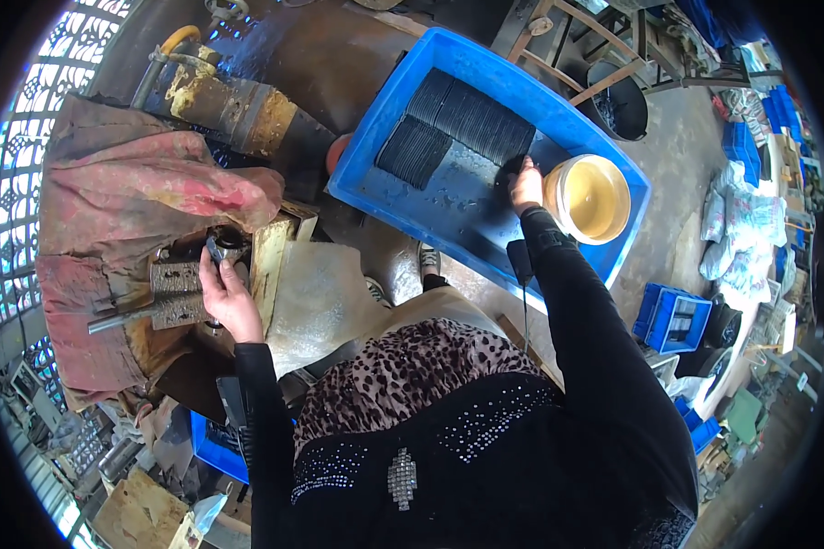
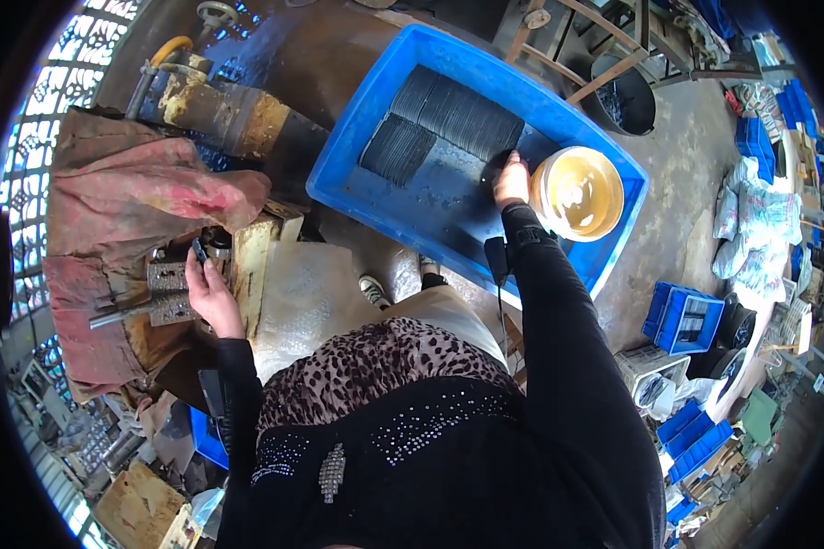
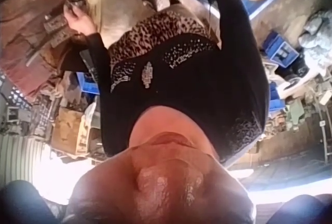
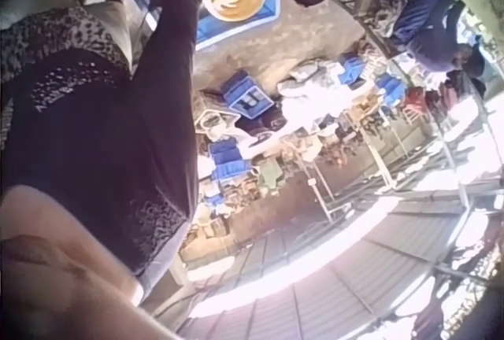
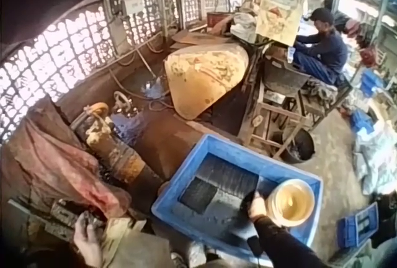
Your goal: The person picks up a metal piece from a blue bin, grinds it against a rotating wheel, and then dips it into a container of liquid before placing it into another blue bin.
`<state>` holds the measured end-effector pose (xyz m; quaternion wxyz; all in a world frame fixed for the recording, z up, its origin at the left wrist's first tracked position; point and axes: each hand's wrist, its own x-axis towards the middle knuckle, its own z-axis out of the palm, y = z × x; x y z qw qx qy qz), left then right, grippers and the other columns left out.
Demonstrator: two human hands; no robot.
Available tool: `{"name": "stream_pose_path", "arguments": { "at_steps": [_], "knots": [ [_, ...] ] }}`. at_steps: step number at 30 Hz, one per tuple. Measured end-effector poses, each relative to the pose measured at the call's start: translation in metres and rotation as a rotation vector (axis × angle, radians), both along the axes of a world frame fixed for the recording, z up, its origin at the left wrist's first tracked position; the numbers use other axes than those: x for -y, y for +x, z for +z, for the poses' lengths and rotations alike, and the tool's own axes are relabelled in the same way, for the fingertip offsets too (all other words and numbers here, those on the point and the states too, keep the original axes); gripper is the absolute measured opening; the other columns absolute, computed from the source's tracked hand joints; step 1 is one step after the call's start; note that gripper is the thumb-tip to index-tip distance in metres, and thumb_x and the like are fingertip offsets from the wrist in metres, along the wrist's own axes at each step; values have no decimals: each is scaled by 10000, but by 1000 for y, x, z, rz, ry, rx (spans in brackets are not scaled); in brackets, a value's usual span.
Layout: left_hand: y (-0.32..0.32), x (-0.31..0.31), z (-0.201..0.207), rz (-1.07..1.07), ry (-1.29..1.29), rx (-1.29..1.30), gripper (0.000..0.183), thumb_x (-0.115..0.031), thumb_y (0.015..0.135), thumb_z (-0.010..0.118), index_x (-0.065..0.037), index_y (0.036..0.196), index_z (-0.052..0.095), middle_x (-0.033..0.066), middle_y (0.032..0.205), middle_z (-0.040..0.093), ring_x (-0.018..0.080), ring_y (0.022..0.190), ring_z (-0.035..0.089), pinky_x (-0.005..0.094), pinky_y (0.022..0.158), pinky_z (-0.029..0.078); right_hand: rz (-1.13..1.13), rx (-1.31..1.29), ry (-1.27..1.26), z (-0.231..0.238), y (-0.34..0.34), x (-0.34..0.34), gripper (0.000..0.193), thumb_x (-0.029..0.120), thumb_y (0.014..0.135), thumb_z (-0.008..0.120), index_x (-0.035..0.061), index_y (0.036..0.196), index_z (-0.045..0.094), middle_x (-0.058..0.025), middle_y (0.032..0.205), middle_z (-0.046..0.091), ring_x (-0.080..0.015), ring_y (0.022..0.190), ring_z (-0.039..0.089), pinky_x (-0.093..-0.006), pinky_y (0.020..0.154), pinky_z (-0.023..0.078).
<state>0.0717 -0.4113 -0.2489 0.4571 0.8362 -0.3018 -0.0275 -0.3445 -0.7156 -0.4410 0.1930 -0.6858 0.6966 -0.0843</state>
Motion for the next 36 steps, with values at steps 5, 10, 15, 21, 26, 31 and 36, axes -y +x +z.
{"name": "stream_pose_path", "arguments": {
  "at_steps": [5, 10, 15, 21, 26, 31, 36],
  "knots": [
    [2, 8, 3, 3, -64, -20, 364, -94, 974, 528, -10, 1327, 505, 39, 1026, 634, 76, 805, 555, 206, 673, 437, 32, 39, -47, -9, 3, 3, 598, 98, 770, 700, -35, 1308, 473, -283, 1133, 612, -404, 1082, 590, -416, 968, 461],
    [4, -6, 14, 34, -27, 172, 347, -91, 943, 558, 20, 1272, 541, 110, 1116, 659, 166, 963, 621, 305, 878, 485, 161, 37, -87, -40, 10, 6, 497, 104, 777, 686, -14, 1230, 520, -262, 1100, 626, -387, 1035, 614, -446, 915, 490],
    [4, -8, 5, 103, -196, -113, 420, -85, 878, 645, -34, 1282, 541, 62, 977, 670, 139, 858, 621, 292, 798, 513, 469, -243, -239, -61, -41, 42, 346, 348, 806, 660, 4, 765, 662, -215, 874, 665, -354, 843, 643, -424, 769, 529],
    [23, -117, 42, 33, -694, -926, 394, -71, 943, 556, -54, 1335, 523, 17, 907, 634, 93, 710, 570, 243, 650, 498, 381, 429, 152, 126, 195, -4, 369, 305, 889, 659, -12, 1071, 614, -94, 781, 648, -231, 672, 626, -312, 656, 516],
    [46, -173, 82, 26, -488, -636, 351, -74, 965, 518, -31, 1312, 538, 28, 854, 638, 81, 654, 557, 240, 605, 486, 1058, 880, -467, 252, 365, -75, 337, 256, 932, 618, 25, 1178, 615, -21, 755, 600, -105, 605, 535, -242, 554, 454],
    [73, -279, 30, 180, -237, -188, 399, -45, 936, 537, -58, 1336, 531, 41, 723, 607, 93, 617, 549, 260, 602, 483, 1233, 725, -139, 336, 517, -274, 480, 327, 935, 590, -26, 1254, 533, -189, 998, 680, -247, 902, 655, -338, 789, 509],
    [55, -308, 24, 74, -305, -288, 729, 139, 788, 456, -149, 1454, 397, 63, 999, 589, 132, 667, 496, 252, 620, 466, 1278, 442, -370, 335, 576, -343, 502, 427, 931, 555, -7, 1183, 545, -269, 990, 651, -441, 944, 620, -498, 801, 493]
  ]
}}
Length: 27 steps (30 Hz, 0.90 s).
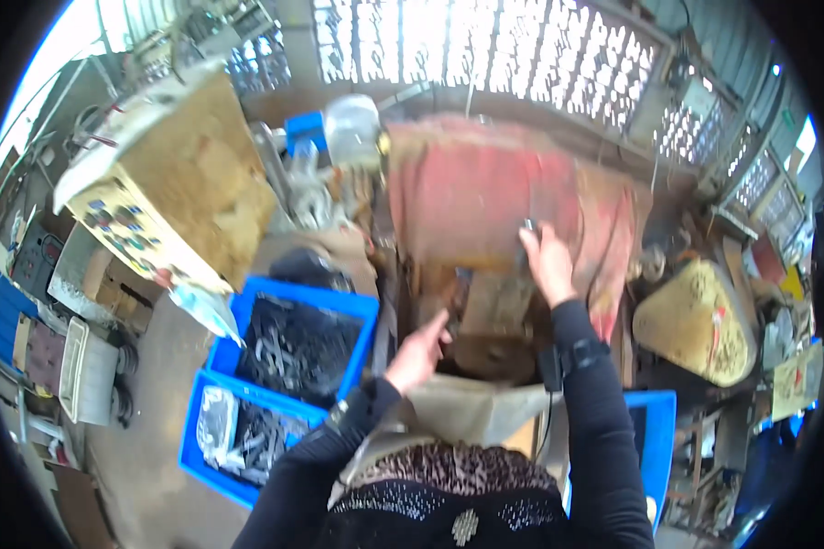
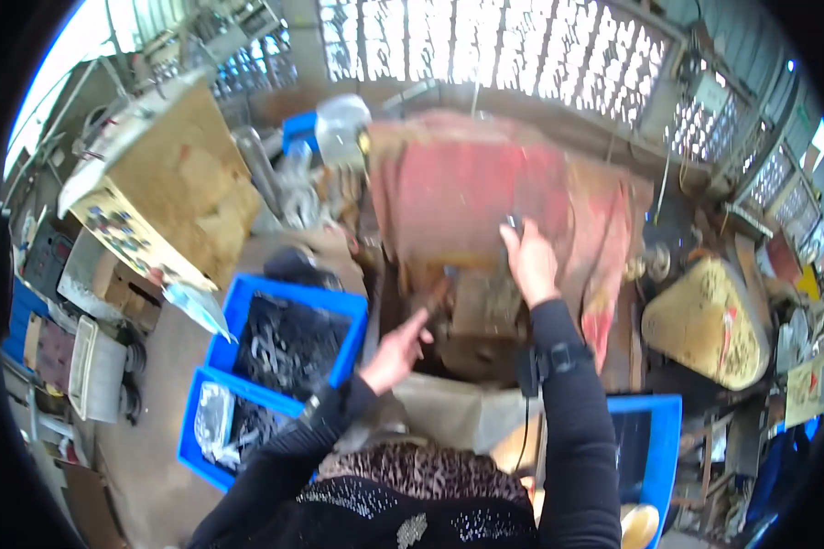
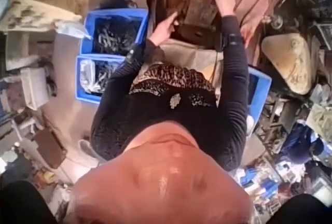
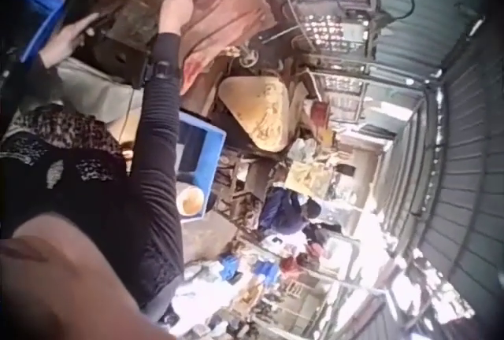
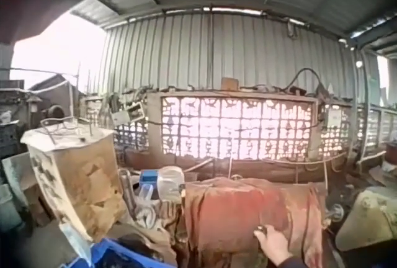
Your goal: The person picks up a metal piece from a blue bin, grinds it against a rotating wheel, and then dips it into a container of liquid before placing it into another blue bin.
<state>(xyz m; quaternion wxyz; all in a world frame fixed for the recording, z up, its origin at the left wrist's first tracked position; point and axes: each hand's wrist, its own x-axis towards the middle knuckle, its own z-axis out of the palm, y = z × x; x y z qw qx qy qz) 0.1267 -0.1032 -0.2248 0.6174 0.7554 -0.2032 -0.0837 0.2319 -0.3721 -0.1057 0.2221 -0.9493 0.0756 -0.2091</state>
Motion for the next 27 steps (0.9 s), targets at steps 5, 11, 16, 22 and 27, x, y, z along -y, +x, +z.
{"name": "stream_pose_path", "arguments": {
  "at_steps": [5, 11, 16, 22, 27],
  "knots": [
    [-10, -15, 16, -142, 48, 113, 819, 178, 730, 430, -195, 1459, 398, 84, 1144, 568, 128, 673, 519, 250, 612, 478, -121, -115, -74, 16, 2, -34, 399, 396, 934, 532, 5, 1012, 526, -266, 921, 657, -451, 924, 621, -526, 789, 483],
    [-4, -12, 11, -113, 139, 338, 583, 148, 814, 442, -112, 1329, 522, 117, 1138, 592, 134, 642, 571, 268, 615, 506, -163, -182, -97, 21, 16, -35, 408, 398, 931, 536, -3, 1007, 528, -274, 931, 654, -454, 932, 618, -530, 788, 481],
    [-2, 6, 10, 99, -57, 77, 399, 71, 908, 462, -51, 1288, 451, 139, 1066, 627, 144, 591, 595, 278, 572, 506, -173, -127, -75, 8, 9, -20, 461, 441, 914, 562, -6, 1025, 544, -244, 894, 666, -413, 872, 644, -503, 755, 496],
    [19, 29, 53, 264, -8, 155, 558, 10, 910, 523, -32, 1400, 260, 175, 1033, 644, 224, 603, 632, 336, 559, 512, 258, -476, 470, -5, -67, -57, 451, 399, 935, 521, -17, 802, 632, -184, 818, 677, -304, 792, 668, -405, 669, 487],
    [1, 66, 72, 272, 265, 320, 692, -34, 872, 594, -31, 1450, 214, 209, 1040, 642, 322, 705, 652, 392, 635, 529, 301, -379, 830, -42, -87, -72, 396, 363, 953, 512, 7, 814, 617, -112, 731, 648, -226, 733, 650, -357, 628, 479]
  ]
}}
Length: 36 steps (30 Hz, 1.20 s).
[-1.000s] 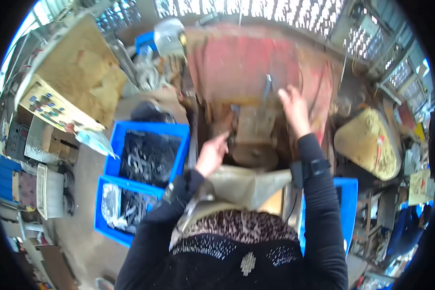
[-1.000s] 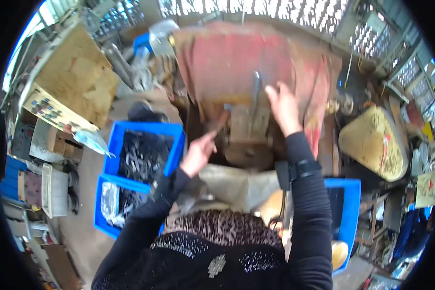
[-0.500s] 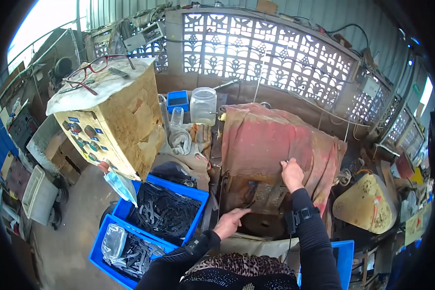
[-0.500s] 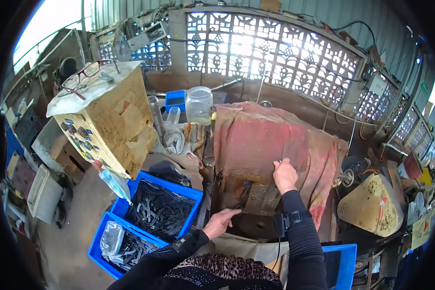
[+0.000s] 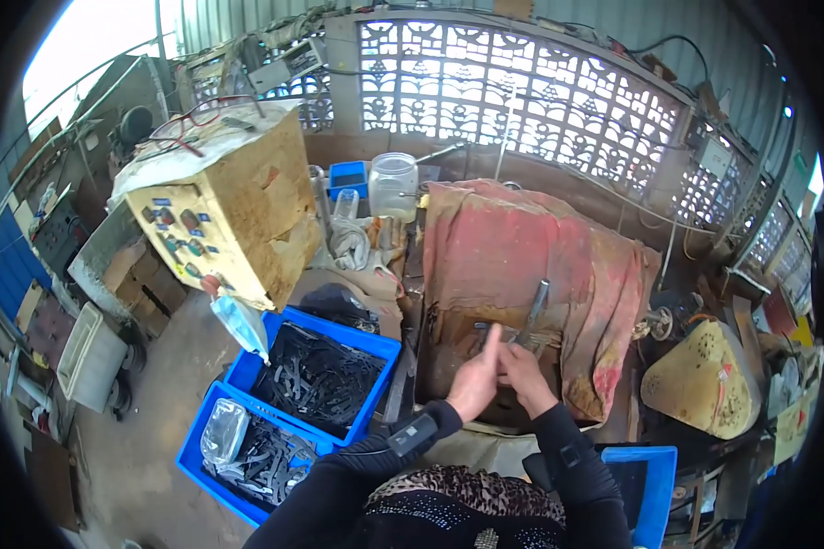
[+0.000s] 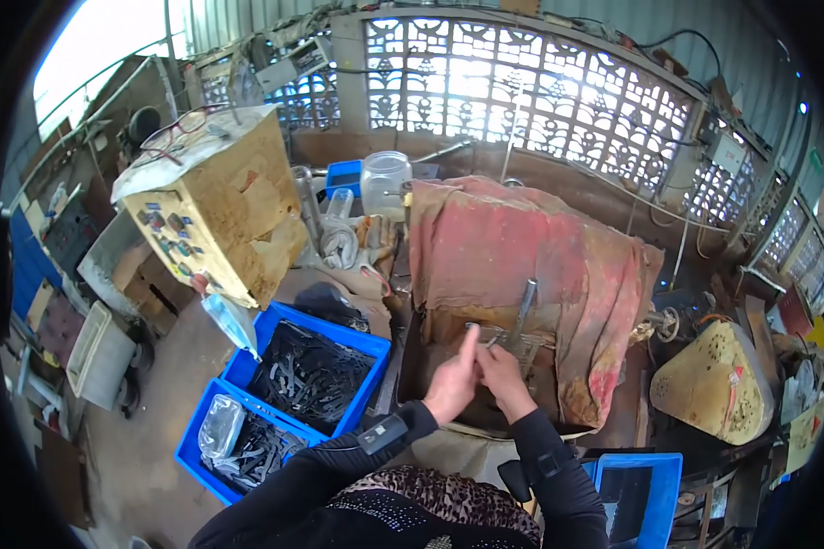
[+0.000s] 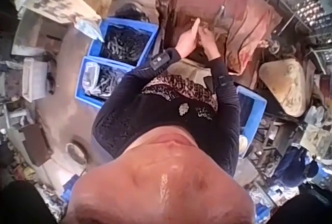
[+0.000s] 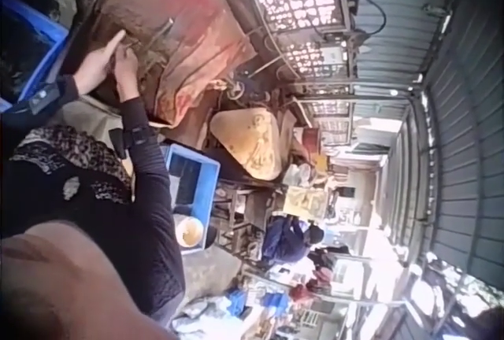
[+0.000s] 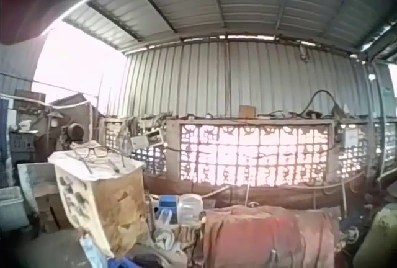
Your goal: The person picks up a metal piece from a blue bin, grinds it against a rotating wheel, and then dips it into a container of liquid before placing it into another blue bin.
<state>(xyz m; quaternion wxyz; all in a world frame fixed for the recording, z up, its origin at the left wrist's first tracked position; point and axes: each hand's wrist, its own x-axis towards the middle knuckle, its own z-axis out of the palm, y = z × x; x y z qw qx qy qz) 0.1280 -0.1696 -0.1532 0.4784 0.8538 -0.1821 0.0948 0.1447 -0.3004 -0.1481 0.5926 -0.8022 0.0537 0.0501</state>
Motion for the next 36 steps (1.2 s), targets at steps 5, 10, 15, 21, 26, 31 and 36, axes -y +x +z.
{"name": "stream_pose_path", "arguments": {
  "at_steps": [5, 10, 15, 21, 26, 31, 36],
  "knots": [
    [-16, -6, 4, -57, -94, 232, 743, -82, 843, 646, -34, 1461, 236, 223, 1032, 637, 368, 895, 639, 416, 769, 522, -164, -1, 365, 20, -8, 9, 320, 326, 973, 501, 48, 852, 603, -31, 671, 576, -162, 673, 588, -300, 596, 458],
    [-14, -59, -26, -16, 6, 230, 569, -89, 854, 641, -38, 1373, 413, 209, 1037, 637, 359, 957, 626, 404, 811, 514, -310, 408, -61, 42, 34, 45, 272, 308, 947, 558, 43, 1009, 573, -85, 698, 604, -226, 706, 625, -351, 653, 487],
    [-8, -73, -66, 5, 84, 224, 430, -109, 875, 618, -52, 1287, 511, 183, 1016, 646, 359, 935, 625, 403, 796, 518, -427, 606, -671, 74, 67, 32, 315, 323, 902, 623, 38, 1032, 598, -177, 803, 658, -334, 823, 663, -432, 728, 503],
    [-10, -68, -62, -31, 179, 213, 413, -130, 885, 583, -37, 1279, 498, 196, 1001, 646, 366, 916, 624, 430, 793, 509, -377, 613, -886, 69, 91, 33, 282, 322, 878, 637, 59, 979, 638, -197, 840, 671, -381, 824, 647, -462, 707, 501],
    [-10, -69, -61, -22, 191, 217, 399, -140, 889, 580, -46, 1269, 506, 188, 975, 650, 363, 883, 630, 435, 767, 511, -310, 552, -1034, 74, 92, 34, 220, 298, 879, 626, 84, 923, 651, -172, 778, 669, -378, 762, 652, -476, 659, 505],
    [-8, -66, -61, -13, 213, 201, 390, -153, 881, 613, -58, 1251, 535, 174, 963, 657, 350, 857, 640, 414, 743, 523, -307, 585, -1087, 63, 100, 49, 199, 288, 888, 612, 94, 885, 653, -150, 747, 666, -363, 720, 655, -474, 624, 511],
    [-3, -63, -59, -14, 255, 186, 382, -158, 882, 611, -58, 1243, 538, 169, 949, 659, 343, 840, 642, 412, 732, 524, -316, 592, -1055, 59, 111, 57, 204, 288, 898, 600, 92, 883, 653, -148, 750, 666, -359, 711, 655, -476, 611, 512]
  ]
}}
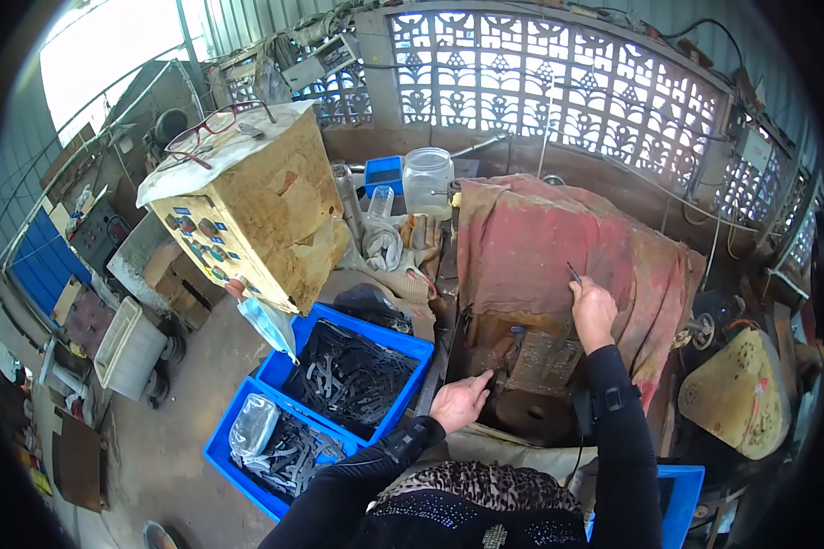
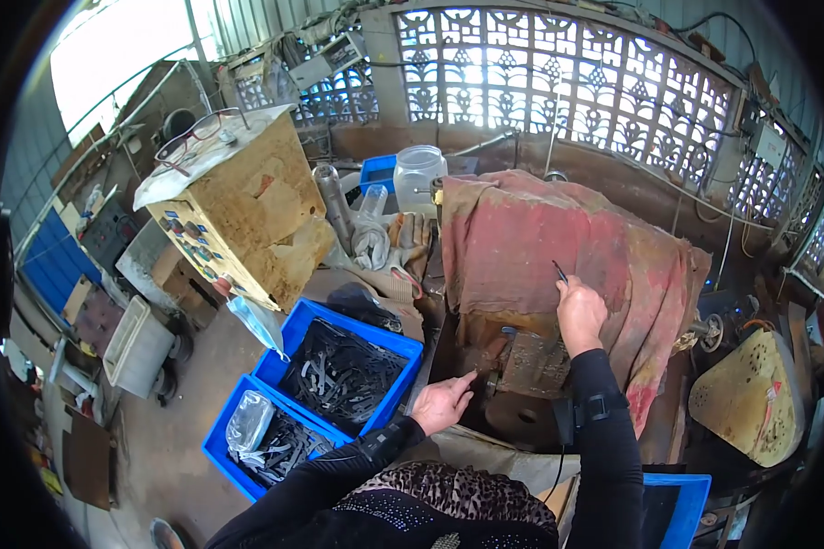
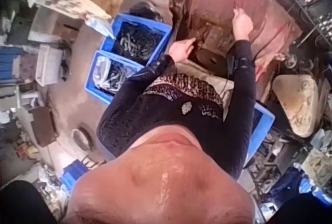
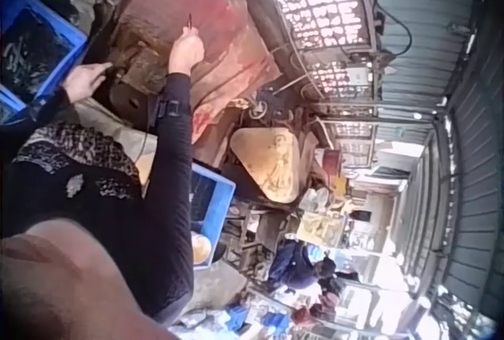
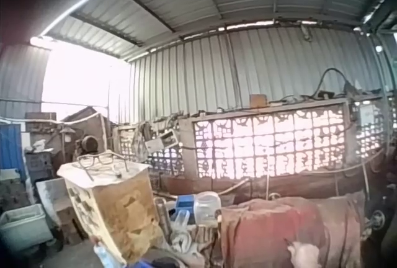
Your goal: The person picks up a metal piece from a blue bin, grinds it against a rotating wheel, and then dips it into a container of liquid before placing it into another blue bin.
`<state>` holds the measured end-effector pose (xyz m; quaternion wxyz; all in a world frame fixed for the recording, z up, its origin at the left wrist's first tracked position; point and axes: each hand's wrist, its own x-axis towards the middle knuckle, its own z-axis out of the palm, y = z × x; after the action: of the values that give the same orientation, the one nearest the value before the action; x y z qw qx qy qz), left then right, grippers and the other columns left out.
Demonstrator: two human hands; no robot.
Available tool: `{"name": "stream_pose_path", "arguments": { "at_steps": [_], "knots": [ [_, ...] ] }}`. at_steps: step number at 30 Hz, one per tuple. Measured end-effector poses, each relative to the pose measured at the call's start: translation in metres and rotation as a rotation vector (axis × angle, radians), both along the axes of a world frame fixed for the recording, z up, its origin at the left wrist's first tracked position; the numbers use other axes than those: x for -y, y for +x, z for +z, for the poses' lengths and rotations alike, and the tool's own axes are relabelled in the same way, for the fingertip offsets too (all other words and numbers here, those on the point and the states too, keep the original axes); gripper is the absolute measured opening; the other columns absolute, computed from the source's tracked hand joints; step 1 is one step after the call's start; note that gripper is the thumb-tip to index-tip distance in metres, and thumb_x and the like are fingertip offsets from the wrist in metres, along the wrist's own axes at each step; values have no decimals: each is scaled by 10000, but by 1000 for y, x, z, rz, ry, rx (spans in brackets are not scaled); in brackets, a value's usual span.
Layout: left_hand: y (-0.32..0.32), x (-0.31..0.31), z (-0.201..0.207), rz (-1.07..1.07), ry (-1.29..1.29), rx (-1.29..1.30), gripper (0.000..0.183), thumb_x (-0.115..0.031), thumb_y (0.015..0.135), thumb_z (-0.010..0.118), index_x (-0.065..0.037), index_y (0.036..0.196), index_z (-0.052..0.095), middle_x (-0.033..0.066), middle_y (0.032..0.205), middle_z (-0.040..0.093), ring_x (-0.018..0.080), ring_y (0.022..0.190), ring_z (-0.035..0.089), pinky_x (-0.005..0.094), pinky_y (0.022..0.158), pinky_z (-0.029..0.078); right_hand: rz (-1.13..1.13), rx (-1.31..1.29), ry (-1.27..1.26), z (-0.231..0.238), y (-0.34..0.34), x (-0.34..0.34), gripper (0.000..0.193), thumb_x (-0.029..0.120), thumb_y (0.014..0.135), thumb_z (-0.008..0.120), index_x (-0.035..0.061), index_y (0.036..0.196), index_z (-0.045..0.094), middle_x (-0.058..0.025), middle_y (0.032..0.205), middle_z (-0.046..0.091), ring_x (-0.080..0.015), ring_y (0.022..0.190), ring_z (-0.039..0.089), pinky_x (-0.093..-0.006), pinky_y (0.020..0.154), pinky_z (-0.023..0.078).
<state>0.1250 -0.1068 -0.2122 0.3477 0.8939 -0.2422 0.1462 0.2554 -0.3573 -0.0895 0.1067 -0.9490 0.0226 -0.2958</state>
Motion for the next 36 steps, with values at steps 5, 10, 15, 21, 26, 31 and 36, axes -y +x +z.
{"name": "stream_pose_path", "arguments": {
  "at_steps": [5, 10, 15, 21, 26, 31, 36],
  "knots": [
    [2, 1, -1, 11, 43, -28, 377, -169, 885, 601, -57, 1238, 535, 167, 931, 655, 339, 829, 641, 415, 724, 521, 29, 24, 39, -5, 7, 1, 219, 296, 904, 593, 86, 889, 655, -159, 758, 665, -367, 721, 653, -476, 626, 512],
    [-3, 4, 0, 23, 71, -31, 375, -178, 880, 605, -60, 1230, 542, 163, 935, 657, 339, 828, 642, 416, 724, 522, 54, 35, 84, -8, 4, 4, 227, 303, 894, 607, 82, 886, 660, -180, 760, 662, -378, 731, 649, -479, 638, 509],
    [-14, 7, -1, 22, 37, -19, 341, -176, 868, 615, -60, 1187, 587, 167, 971, 661, 348, 863, 642, 407, 750, 528, -3, -100, 124, -2, -9, 5, 252, 330, 907, 575, 89, 928, 646, -188, 812, 666, -392, 792, 645, -502, 686, 500],
    [12, 0, -1, 14, -249, -57, 310, 12, 813, 599, -7, 1121, 628, 203, 997, 648, 362, 929, 637, 393, 813, 524, 325, -54, 380, -3, -39, 29, 302, 316, 887, 607, 36, 989, 653, -216, 858, 641, -346, 803, 641, -398, 713, 487],
    [48, -3, 12, -17, -113, 46, 412, 6, 804, 577, -20, 1214, 579, 229, 1052, 618, 396, 995, 598, 418, 865, 497, 489, -204, 438, 11, -139, 19, 220, 185, 889, 634, -20, 968, 632, -172, 814, 646, -251, 766, 654, -328, 691, 490],
    [72, 29, -10, -145, 151, 161, 420, -85, 823, 606, -30, 1236, 558, 219, 1021, 632, 374, 998, 606, 422, 849, 500, 601, -244, 458, -23, -220, 17, 160, 120, 861, 663, -15, 943, 641, -160, 829, 661, -265, 779, 667, -323, 681, 505],
    [68, 47, -23, -305, 412, 19, 242, -133, 822, 596, -25, 1036, 630, 192, 926, 650, 349, 939, 627, 421, 784, 506, 616, -246, 313, -52, -285, 17, 119, 165, 804, 696, 105, 893, 644, -88, 725, 610, -299, 653, 614, -387, 577, 490]
  ]
}}
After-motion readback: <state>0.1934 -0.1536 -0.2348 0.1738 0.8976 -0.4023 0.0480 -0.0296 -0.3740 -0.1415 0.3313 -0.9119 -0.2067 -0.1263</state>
